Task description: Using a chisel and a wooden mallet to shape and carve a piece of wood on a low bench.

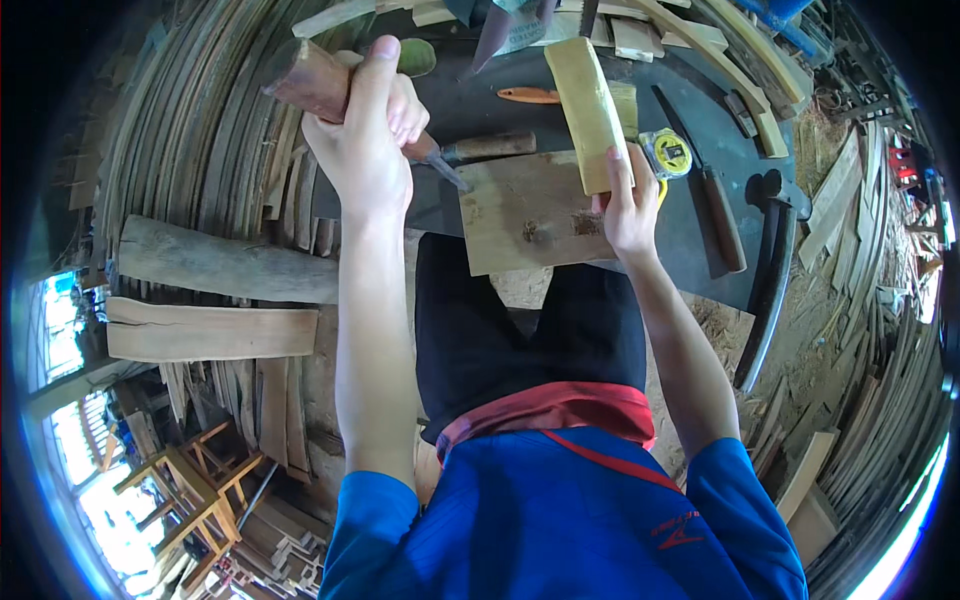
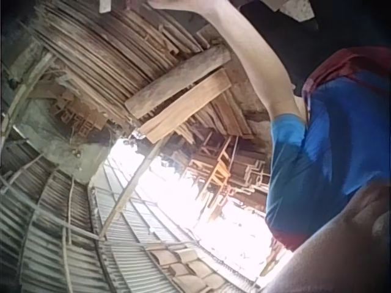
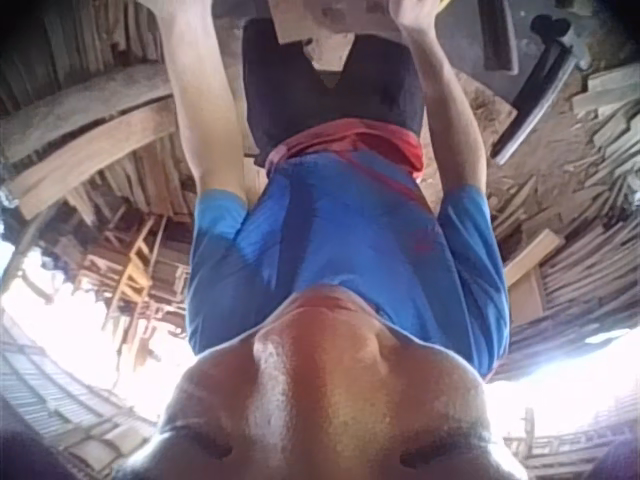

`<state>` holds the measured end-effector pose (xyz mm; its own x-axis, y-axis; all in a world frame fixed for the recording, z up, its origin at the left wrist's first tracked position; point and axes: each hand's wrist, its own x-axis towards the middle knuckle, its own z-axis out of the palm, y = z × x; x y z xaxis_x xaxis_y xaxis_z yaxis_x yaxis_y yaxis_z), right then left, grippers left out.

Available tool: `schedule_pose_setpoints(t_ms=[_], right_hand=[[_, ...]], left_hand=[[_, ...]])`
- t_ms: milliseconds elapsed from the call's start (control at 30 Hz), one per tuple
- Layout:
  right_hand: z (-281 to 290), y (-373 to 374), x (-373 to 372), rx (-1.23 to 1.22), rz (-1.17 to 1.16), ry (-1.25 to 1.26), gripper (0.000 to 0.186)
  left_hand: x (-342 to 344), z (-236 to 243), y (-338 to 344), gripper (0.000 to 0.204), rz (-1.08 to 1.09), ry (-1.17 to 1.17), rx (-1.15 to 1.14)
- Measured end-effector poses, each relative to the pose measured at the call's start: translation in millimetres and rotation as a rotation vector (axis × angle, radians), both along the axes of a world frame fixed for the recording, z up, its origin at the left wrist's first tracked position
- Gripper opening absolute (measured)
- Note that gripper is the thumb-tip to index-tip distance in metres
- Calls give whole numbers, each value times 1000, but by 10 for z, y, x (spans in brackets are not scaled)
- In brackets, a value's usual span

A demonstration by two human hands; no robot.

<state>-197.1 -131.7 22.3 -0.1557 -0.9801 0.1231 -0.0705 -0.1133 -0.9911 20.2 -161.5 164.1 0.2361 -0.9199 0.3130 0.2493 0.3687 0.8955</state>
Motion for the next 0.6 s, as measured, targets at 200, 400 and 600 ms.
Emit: schedule_pose_setpoints(t_ms=[200, 400, 600], right_hand=[[54, 37, -27, 43, -12, -50, 39], [50, 39, -26, 40, -22, -48, 37], [35, 20, -48, 14, -14, -55, 37]], left_hand=[[-126, -44, -61, 46, 103, -27, -20], [-242, -62, -34, 43, 171, -45, -47], [-224, -138, -43, 21, -5, -63, -92]])
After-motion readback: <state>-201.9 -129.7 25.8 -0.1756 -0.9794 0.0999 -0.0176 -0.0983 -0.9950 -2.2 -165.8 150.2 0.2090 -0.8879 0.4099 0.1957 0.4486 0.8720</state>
